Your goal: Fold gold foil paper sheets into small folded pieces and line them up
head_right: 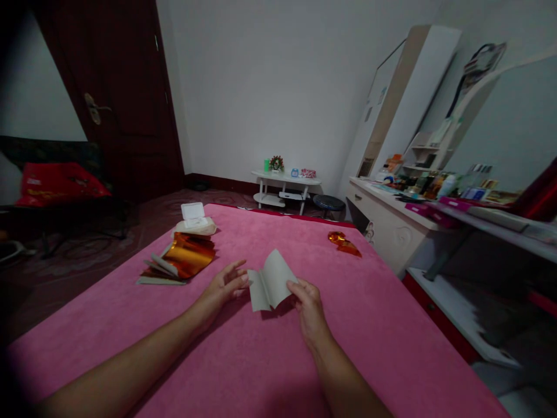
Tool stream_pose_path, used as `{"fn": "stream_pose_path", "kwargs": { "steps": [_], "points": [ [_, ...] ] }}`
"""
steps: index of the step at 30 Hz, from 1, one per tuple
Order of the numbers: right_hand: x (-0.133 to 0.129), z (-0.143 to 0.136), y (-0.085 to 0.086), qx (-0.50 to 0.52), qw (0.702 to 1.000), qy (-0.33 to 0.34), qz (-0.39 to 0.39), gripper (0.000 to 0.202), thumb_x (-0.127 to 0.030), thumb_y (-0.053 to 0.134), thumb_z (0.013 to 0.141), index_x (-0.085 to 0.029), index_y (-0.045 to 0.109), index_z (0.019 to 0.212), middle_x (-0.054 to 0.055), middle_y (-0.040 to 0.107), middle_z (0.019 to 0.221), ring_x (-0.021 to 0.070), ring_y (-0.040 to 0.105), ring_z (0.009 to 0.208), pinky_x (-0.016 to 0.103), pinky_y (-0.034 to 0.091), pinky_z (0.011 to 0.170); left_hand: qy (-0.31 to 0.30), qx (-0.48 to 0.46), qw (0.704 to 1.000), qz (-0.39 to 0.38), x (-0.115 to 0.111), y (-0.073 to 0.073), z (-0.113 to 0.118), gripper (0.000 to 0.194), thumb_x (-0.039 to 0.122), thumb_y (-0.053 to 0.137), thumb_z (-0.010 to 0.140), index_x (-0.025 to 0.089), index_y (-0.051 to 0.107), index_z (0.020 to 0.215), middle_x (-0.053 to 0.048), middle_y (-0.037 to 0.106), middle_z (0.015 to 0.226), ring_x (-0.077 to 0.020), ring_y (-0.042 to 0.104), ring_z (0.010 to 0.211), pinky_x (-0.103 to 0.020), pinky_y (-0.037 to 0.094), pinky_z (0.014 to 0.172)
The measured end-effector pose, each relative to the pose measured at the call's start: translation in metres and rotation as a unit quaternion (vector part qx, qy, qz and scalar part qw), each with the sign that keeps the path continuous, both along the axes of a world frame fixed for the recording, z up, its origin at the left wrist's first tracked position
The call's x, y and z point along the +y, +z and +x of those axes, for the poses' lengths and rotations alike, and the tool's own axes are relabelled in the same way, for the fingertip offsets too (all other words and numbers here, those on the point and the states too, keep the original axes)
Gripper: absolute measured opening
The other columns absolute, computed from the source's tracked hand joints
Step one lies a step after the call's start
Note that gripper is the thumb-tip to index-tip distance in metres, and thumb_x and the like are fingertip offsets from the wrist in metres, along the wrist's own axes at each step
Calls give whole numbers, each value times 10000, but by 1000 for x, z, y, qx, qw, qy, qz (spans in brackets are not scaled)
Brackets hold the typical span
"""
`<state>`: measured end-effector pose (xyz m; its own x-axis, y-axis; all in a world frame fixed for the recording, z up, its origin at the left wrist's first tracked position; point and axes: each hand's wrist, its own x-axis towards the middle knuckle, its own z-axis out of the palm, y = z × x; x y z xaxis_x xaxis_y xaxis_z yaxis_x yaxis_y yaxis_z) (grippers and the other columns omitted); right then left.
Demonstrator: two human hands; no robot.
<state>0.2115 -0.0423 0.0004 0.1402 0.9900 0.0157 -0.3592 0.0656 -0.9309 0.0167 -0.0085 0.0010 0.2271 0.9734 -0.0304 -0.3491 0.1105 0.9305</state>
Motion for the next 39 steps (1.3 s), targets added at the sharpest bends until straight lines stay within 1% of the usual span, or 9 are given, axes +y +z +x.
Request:
{"fn": "stream_pose_path", "kwargs": {
  "steps": [8, 18, 22, 26, 29, 31, 34, 37, 39],
  "points": [
    [-6, -2, 4, 18, 999, 48, 5, 189, -318, 746, 668, -148, 719, 745, 23, 686, 689, 144, 585, 608, 235, 463, 601, -80, -60, 995, -4, -7, -8, -5, 829, 205, 834, 586, 172, 435, 1312, -141, 604, 1135, -237, 642, 933, -357, 502, 817],
    [-1, 5, -2, -57, 997, -28, 46, 235, -358, 715, 730, -166, 718, 865, 12, 674, 715, 135, 564, 595, 237, 452, 578, -182, -40, 982, 24, -14, 1, -6, 527, 252, 773, 689, 117, 587, 1165, -125, 663, 1066, -217, 652, 903, -342, 501, 832],
    [-5, 3, -2, -141, 987, -22, 72, 208, -367, 724, 723, -172, 729, 796, 15, 673, 747, 150, 581, 666, 243, 455, 625, -129, -37, 991, 11, -12, -1, -3, 437, 322, 745, 725, 106, 621, 1084, -107, 679, 967, -186, 655, 814, -327, 515, 788],
    [-12, -1, 0, -179, 976, 67, 106, 313, -444, 664, 772, -151, 714, 671, 34, 652, 669, 153, 575, 613, 247, 444, 586, -64, -52, 997, -1, -7, -9, -1, 420, 295, 779, 666, 105, 630, 1010, -79, 680, 877, -151, 634, 710, -282, 514, 694],
    [-12, -2, 0, -137, 975, 133, 110, 522, -591, 472, 848, -143, 730, 775, 89, 688, 724, 187, 620, 624, 297, 484, 609, -23, -34, 999, -5, -3, -8, -4, 503, 266, 761, 658, 125, 589, 1110, -70, 679, 879, -131, 614, 665, -247, 487, 639],
    [-10, -1, -1, -144, 976, 134, 97, 559, -603, 409, 870, -141, 724, 883, 114, 701, 784, 199, 640, 667, 320, 504, 641, -16, 29, 999, 26, -1, 0, -9, 503, 241, 711, 685, 131, 568, 1155, -50, 668, 853, -115, 587, 637, -217, 455, 597],
    [-8, -3, 0, -211, 968, 89, 102, 365, -450, 603, 807, -178, 676, 1039, 101, 690, 940, 188, 644, 789, 293, 515, 681, -117, 176, 970, 119, -2, 19, -20, 467, 173, 613, 719, 151, 560, 1182, 7, 613, 766, -88, 524, 579, -179, 395, 525],
    [-11, -9, 4, -281, 942, 76, 169, 437, -255, 686, 726, -260, 617, 1158, 87, 551, 1252, 200, 603, 1006, 285, 525, 734, -250, 315, 896, 189, -5, 30, -27, 607, 145, 567, 733, 207, 447, 1325, 49, 547, 683, -76, 461, 514, -160, 321, 453],
    [-15, -14, 6, -329, 917, 85, 211, 376, -198, 659, 738, -275, 650, 1106, 78, 503, 1304, 211, 563, 1095, 313, 523, 800, -272, 361, 860, 235, -6, 27, -27, 684, 148, 584, 729, 220, 380, 1378, 52, 538, 682, -80, 469, 526, -161, 316, 459]
  ]
}}
